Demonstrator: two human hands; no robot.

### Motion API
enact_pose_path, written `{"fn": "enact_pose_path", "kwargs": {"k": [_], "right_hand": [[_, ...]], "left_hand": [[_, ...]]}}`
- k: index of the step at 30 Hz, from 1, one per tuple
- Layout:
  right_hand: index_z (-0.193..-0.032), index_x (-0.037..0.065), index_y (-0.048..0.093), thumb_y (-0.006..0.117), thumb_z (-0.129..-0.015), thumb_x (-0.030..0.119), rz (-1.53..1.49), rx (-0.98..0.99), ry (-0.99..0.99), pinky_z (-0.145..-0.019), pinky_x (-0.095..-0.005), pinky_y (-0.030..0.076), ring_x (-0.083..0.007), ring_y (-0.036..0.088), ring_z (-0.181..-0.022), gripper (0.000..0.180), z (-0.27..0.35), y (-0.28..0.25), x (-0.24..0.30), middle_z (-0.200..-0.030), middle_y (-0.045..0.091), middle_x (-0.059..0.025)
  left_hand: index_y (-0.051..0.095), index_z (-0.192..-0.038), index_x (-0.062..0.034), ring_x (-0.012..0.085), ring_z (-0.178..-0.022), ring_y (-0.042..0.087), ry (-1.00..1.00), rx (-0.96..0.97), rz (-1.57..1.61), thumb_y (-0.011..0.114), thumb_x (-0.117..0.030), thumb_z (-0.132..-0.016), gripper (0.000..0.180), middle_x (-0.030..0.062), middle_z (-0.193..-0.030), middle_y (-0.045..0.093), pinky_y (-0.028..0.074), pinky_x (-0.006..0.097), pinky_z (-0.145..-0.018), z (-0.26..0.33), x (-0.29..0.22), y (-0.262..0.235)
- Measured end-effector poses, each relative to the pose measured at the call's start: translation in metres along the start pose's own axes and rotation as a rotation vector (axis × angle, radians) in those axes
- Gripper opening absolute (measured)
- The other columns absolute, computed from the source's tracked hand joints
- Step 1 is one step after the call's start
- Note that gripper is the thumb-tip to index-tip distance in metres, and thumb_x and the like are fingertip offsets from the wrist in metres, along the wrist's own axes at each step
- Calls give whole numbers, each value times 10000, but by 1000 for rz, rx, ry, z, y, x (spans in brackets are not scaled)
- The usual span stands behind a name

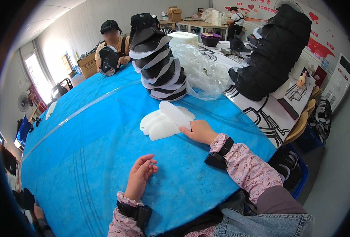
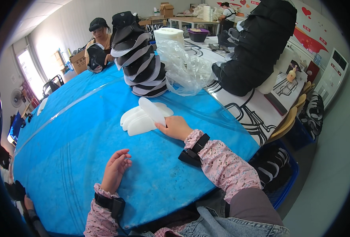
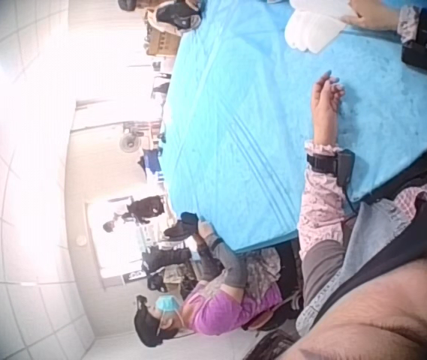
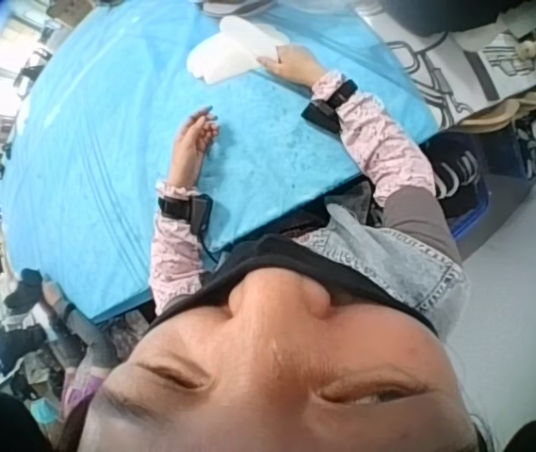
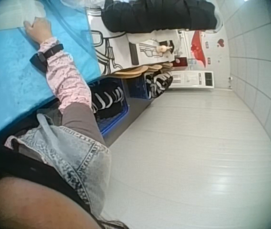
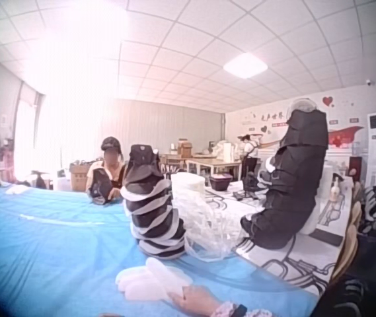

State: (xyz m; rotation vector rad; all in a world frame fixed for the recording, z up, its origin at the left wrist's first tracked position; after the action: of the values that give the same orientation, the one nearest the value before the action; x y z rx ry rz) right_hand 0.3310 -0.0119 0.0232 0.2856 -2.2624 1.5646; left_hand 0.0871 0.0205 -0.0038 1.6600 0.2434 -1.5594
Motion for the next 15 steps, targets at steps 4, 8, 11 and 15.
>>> {"fn": "enact_pose_path", "kwargs": {"k": [4, 8, 11, 15], "right_hand": [[-763, 29, 643, 495, -819, 466, 66, 25, -13, -595, -429, 458, -349, 591, -639, 465, 2, -3, 6, -670, 612, -173], [-777, 34, 637, 544, -792, 442, 59, 0, -56, -594, -423, 459, -339, 594, -637, 419, 2, -3, 5, -675, 615, -163], [-787, 37, 633, 560, -783, 427, 74, -20, -58, -595, -419, 461, -336, 596, -641, 397, 2, 1, -1, -680, 616, -158], [-798, 41, 631, 564, -780, 430, 35, -21, -85, -598, -415, 462, -334, 597, -651, 395, 2, -1, 5, -694, 620, -154]], "left_hand": [[483, -1135, 21, 122, -834, 540, -3, -7, -2, 445, -113, -910, 265, 58, -957, 552, 443, 244, -769, 0, 0, -1], [486, -1133, 9, 122, -831, 547, 2, 8, -13, 428, -126, -927, 253, 65, -966, 551, 452, 244, -774, 0, 1, -2], [489, -1130, 8, 121, -831, 547, 4, 10, -16, 429, -127, -927, 251, 65, -966, 552, 450, 244, -775, -1, 1, -1], [492, -1127, 8, 120, -831, 547, 6, 8, -20, 433, -130, -926, 250, 64, -965, 553, 450, 246, -776, -1, 2, -2]]}}
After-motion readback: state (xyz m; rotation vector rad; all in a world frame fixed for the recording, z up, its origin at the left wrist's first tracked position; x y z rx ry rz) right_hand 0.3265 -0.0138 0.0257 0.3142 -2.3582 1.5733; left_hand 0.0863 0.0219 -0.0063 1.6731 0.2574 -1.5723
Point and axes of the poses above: each hand's wrist, its own z-axis away from the middle knuckle, its own y-axis out of the palm, x = y × z, the point moved 6 cm from there along -z, towards the middle knuckle
